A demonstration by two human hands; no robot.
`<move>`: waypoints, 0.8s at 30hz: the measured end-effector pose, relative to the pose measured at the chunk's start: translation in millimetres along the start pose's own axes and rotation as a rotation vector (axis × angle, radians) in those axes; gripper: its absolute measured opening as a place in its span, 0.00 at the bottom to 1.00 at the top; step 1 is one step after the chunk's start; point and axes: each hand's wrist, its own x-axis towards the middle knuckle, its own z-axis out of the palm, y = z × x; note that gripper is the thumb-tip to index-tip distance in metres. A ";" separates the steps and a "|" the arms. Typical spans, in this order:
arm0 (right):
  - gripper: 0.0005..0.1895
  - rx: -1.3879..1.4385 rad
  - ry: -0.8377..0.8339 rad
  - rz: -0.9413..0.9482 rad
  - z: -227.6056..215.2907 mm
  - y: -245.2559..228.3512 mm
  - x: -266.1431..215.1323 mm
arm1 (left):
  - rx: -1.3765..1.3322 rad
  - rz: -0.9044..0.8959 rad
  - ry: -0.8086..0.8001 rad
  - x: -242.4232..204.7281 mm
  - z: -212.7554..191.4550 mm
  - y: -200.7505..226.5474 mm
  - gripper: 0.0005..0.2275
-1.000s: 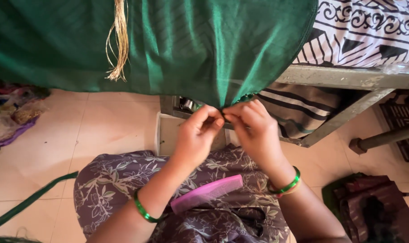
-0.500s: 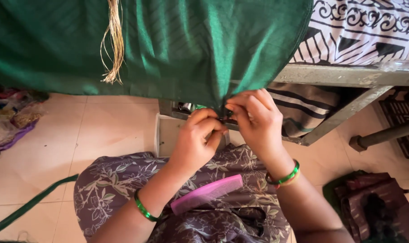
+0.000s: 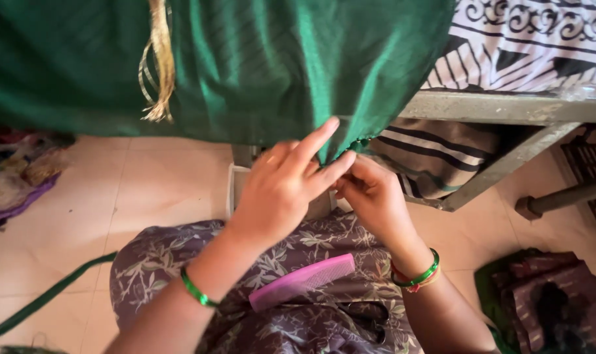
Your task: Attaching and trimming decorative green tassels on the edge of a matching green fabric.
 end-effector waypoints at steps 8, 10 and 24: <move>0.08 -0.059 0.000 -0.139 -6.5 -15.0 -2.2 | 0.301 0.206 -0.009 -1.7 -14.9 -14.3 0.09; 0.07 -0.069 0.014 -0.136 -6.7 -20.2 -2.2 | 0.251 0.136 -0.019 -11.5 -7.3 -15.7 0.08; 0.06 -0.307 0.032 -0.217 -3.0 -38.1 0.3 | 0.214 0.094 -0.042 6.6 -15.3 -16.5 0.09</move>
